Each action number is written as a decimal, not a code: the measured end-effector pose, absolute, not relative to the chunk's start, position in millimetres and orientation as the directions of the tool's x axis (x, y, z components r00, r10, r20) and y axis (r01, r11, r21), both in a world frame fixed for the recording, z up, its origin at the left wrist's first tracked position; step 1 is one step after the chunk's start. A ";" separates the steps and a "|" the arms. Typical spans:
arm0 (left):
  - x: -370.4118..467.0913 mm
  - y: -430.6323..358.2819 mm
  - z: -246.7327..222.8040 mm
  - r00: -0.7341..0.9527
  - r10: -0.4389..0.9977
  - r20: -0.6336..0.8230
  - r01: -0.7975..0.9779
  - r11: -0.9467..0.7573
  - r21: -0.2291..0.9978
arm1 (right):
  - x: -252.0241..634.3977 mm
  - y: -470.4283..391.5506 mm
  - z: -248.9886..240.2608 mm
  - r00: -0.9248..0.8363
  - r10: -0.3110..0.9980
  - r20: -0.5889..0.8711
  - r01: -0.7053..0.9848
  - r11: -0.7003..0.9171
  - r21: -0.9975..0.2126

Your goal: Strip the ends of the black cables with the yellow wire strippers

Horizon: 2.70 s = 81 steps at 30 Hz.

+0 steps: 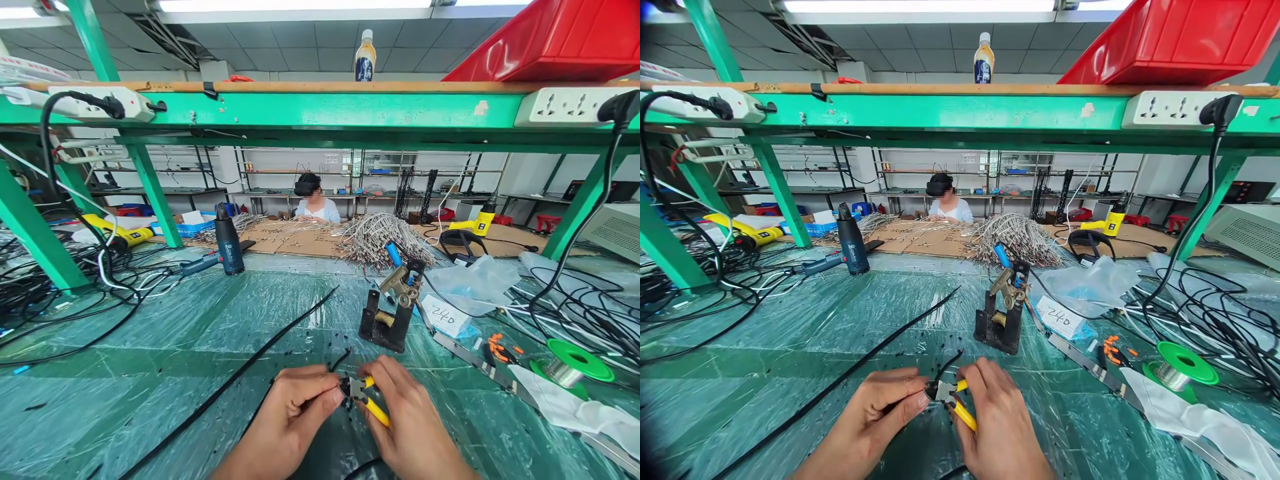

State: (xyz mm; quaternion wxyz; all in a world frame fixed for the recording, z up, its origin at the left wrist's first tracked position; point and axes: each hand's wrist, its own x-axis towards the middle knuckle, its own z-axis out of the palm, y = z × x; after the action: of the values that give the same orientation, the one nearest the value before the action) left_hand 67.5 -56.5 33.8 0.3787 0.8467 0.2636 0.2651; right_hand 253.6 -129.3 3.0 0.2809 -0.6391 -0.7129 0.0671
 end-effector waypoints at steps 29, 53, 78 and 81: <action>72.3 -49.5 26.4 0.440 0.820 0.367 0.265 -0.509 0.819 | 247.6 -129.5 -13.0 0.074 0.919 0.387 0.781 0.188 -0.596; 76.5 -58.5 24.7 0.560 0.826 0.065 0.014 -0.087 0.996 | 248.7 -127.1 -6.6 -0.002 0.712 0.702 0.963 0.191 -0.192; 75.5 -62.2 29.4 0.557 0.805 0.205 0.221 -0.382 0.897 | 244.2 -127.0 -7.9 0.024 0.739 0.673 0.977 0.125 -0.172; 75.0 -61.6 31.3 0.552 0.797 0.244 0.252 -0.438 0.863 | 242.7 -127.3 -5.9 0.028 0.745 0.666 0.981 0.107 -0.161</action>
State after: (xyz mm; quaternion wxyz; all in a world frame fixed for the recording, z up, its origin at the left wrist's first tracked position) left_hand 75.0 -61.6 31.3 0.4098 0.7798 0.3363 0.3331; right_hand 242.7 -127.3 -5.9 0.3191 -0.6421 -0.6721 -0.1848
